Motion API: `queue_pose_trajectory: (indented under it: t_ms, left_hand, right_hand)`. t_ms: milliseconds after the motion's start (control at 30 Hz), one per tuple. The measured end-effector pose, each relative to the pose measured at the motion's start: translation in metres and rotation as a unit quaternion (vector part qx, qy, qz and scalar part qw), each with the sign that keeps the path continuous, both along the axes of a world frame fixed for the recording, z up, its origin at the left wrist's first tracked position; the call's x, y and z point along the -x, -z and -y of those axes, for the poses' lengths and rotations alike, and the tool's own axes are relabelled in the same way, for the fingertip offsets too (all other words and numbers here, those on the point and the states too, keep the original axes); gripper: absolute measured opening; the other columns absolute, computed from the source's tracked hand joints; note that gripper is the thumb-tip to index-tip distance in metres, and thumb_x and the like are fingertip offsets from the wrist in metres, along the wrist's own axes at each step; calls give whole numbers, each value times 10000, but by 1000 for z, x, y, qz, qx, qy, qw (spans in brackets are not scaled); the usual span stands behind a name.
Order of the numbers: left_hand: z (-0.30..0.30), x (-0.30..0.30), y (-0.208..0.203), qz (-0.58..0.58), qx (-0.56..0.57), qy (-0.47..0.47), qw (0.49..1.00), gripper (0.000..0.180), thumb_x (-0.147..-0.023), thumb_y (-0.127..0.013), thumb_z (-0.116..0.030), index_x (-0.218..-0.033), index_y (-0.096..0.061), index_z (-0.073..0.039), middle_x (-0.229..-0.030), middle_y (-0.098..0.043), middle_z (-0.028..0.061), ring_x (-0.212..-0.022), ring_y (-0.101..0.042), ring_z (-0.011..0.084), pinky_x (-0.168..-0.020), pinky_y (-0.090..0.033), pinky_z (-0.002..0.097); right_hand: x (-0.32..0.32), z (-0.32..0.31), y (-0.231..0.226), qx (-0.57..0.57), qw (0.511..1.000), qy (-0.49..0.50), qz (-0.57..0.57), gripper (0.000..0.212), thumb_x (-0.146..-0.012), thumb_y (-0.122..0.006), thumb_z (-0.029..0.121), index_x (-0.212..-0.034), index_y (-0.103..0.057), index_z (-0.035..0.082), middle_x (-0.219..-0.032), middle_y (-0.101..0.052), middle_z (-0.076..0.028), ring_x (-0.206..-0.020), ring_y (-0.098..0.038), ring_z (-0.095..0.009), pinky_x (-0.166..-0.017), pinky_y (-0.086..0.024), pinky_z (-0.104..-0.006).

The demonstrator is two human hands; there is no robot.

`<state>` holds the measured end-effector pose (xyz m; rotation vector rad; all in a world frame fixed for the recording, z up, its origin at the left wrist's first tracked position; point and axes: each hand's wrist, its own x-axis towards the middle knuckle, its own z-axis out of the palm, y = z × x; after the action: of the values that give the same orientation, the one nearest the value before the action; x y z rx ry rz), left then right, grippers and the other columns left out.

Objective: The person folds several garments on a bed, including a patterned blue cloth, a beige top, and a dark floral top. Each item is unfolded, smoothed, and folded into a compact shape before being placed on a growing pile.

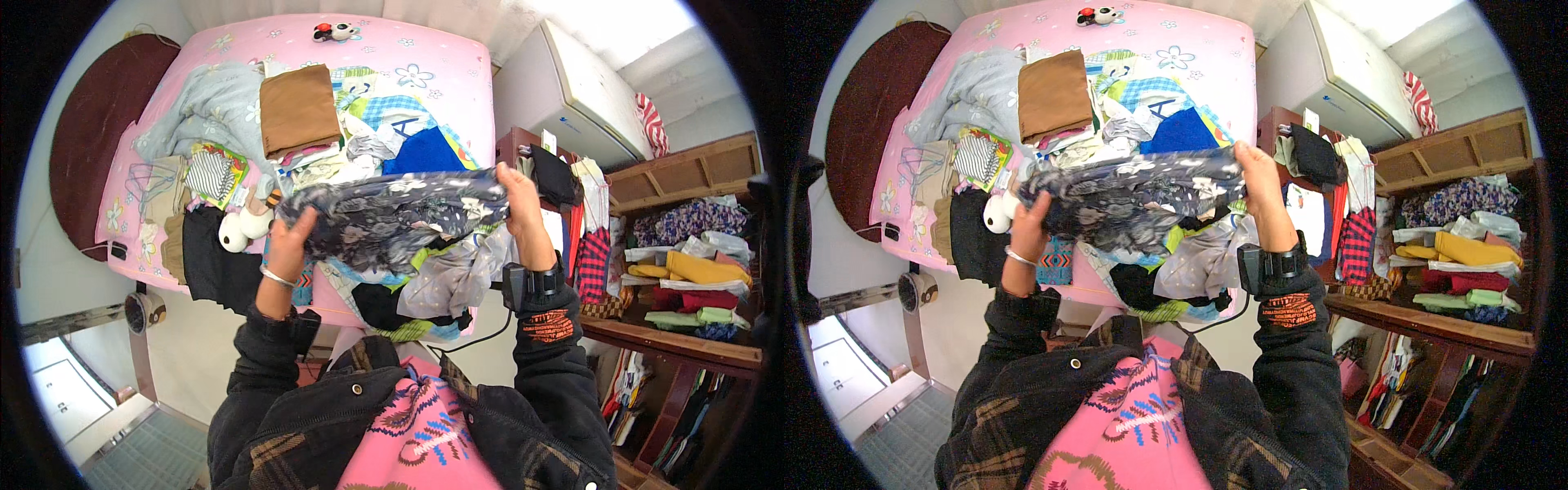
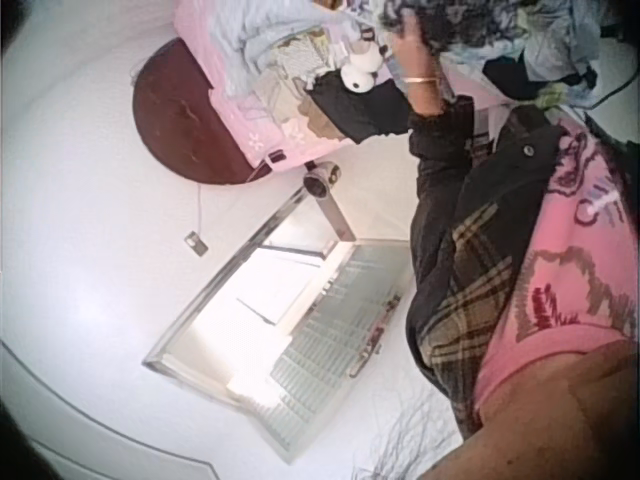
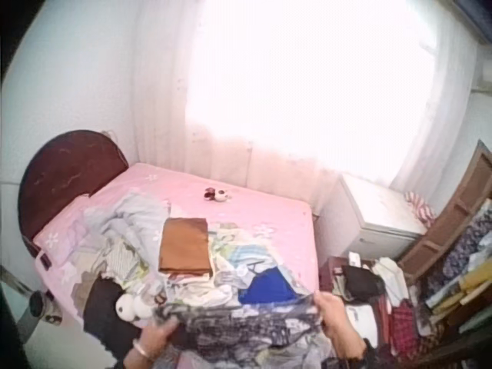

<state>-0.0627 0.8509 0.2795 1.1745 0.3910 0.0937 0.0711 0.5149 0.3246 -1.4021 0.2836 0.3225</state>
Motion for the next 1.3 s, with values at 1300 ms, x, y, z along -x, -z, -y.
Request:
queue_pose_trajectory:
  t_ms: [1300]
  left_hand:
    - [-64,-32,-198,255,51,101,960,399,-952,-442,-372,-1064,-580,-16,-1005,-650,116,-851,-653,215,-754,-545,349]
  right_hand:
    - [-1,83,-61,132,959,-123,218,262,-907,-566,228,-883,-629,-24,-781,-626,-15,-673,-544,-73,-612,-451,-242]
